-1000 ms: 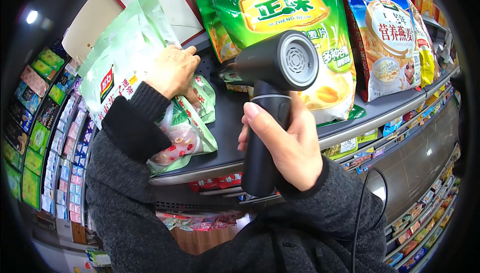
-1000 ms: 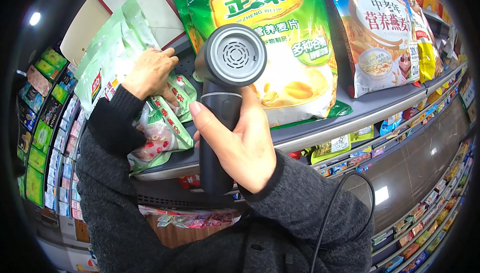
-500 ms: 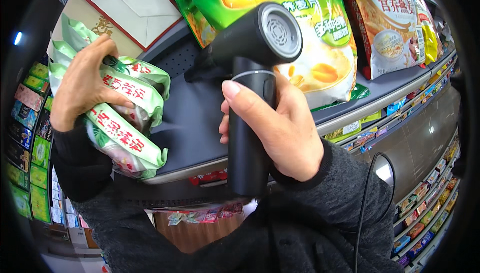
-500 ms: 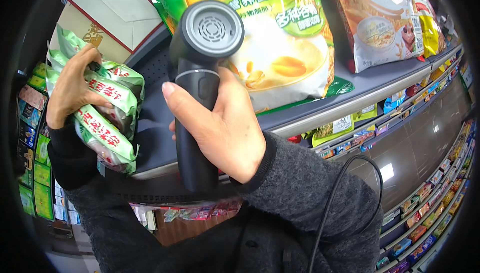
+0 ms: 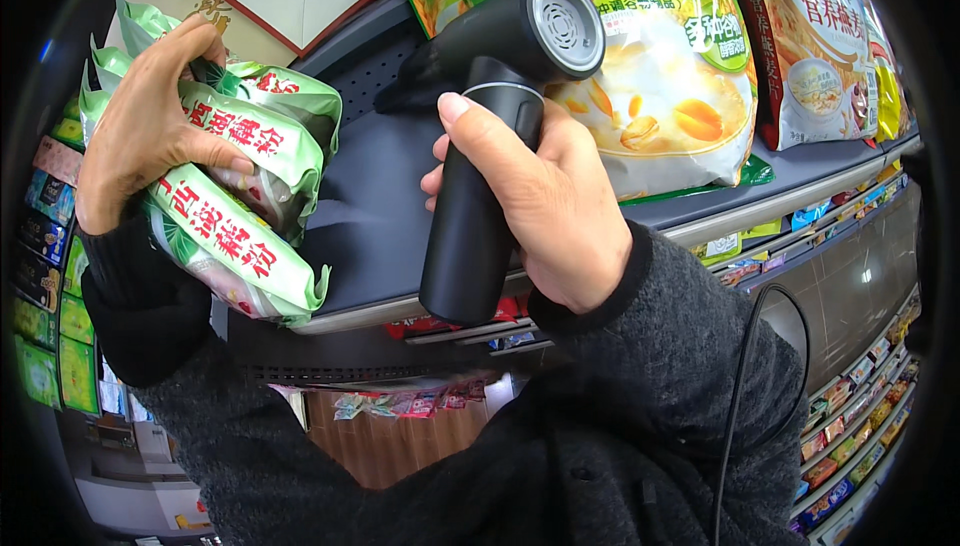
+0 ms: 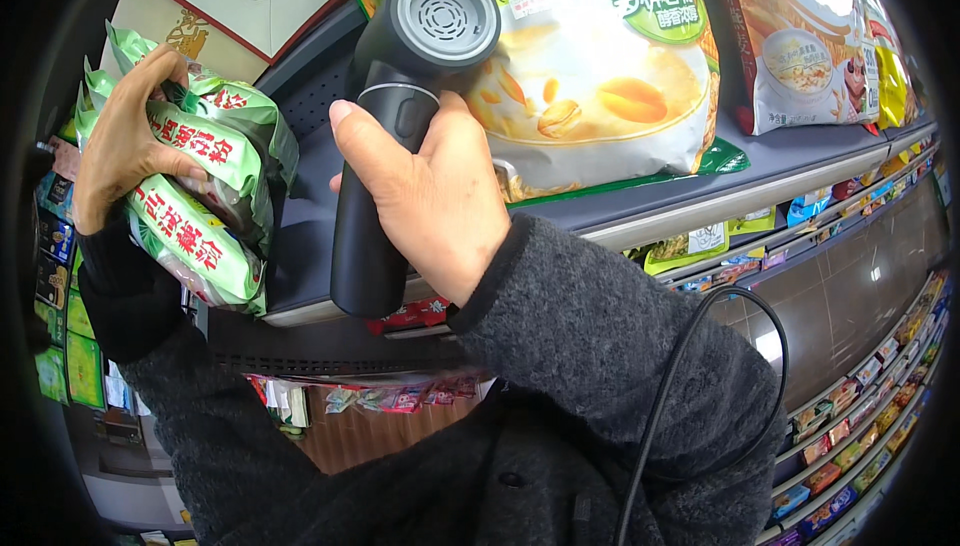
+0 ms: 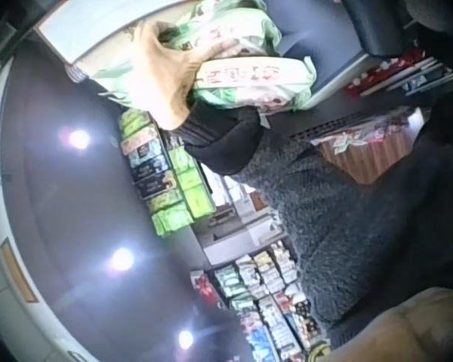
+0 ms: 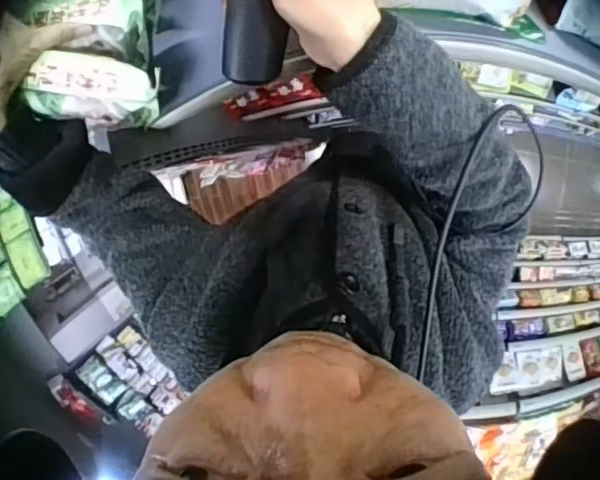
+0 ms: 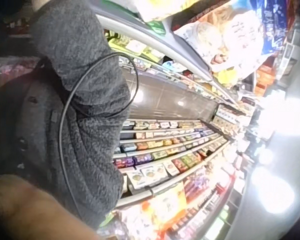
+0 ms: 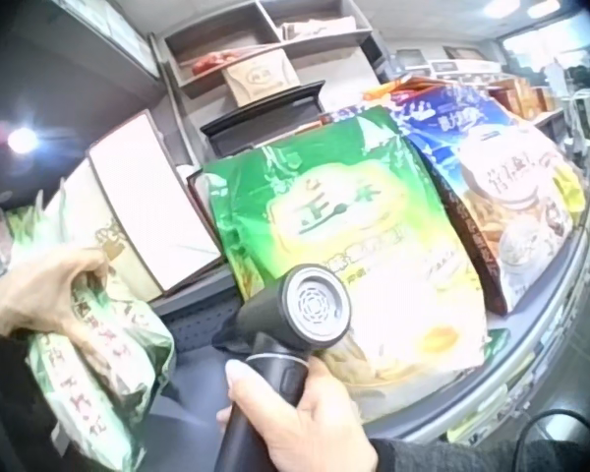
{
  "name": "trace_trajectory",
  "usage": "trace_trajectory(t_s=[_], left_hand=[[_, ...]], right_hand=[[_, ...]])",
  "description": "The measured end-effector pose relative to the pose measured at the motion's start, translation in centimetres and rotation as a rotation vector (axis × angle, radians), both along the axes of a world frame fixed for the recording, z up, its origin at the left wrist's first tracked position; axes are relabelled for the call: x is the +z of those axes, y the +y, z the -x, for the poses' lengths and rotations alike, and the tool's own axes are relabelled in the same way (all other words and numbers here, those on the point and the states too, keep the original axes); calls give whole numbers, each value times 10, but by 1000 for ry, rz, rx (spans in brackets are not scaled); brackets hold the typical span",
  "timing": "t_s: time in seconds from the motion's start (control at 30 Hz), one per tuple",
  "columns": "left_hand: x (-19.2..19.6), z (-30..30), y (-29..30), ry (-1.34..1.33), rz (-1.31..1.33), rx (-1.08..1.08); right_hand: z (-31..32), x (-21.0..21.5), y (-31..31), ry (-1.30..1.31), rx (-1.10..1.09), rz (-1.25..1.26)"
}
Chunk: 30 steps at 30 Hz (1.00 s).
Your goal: The person uses a handheld barcode scanner to scan multiple packaged food items on store shelves. They pick up each item, scan its barcode, and place it back on the shelf, moving along the aisle to continue scanning additional products.
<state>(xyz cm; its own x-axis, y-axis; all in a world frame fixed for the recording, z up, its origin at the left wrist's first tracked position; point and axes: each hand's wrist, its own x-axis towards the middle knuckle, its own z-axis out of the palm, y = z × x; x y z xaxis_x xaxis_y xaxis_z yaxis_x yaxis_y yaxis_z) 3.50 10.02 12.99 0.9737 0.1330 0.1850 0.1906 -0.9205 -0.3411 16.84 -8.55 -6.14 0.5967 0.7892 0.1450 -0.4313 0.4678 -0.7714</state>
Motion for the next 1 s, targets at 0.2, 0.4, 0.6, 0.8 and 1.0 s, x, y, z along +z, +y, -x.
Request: trace_trajectory(t_s=[0.2, 0.4, 0.6, 0.8, 1.0], left_hand=[[0, -1, -5, -4, -21, 8], [-2, 4, -4, -15, -25, 16], [0, 0, -9, -22, -33, 19], [-4, -2, -12, -43, -46, -29], [-2, 8, -13, -21, -90, -31]], right_hand=[[7, 4, 11, 162, 155, 47], [14, 5, 38, 298, 344, 71], [22, -11, 75, 295, 370, 54], [20, -5, 59, 265, 288, 91], [12, 12, -1, -44, 135, 58]])
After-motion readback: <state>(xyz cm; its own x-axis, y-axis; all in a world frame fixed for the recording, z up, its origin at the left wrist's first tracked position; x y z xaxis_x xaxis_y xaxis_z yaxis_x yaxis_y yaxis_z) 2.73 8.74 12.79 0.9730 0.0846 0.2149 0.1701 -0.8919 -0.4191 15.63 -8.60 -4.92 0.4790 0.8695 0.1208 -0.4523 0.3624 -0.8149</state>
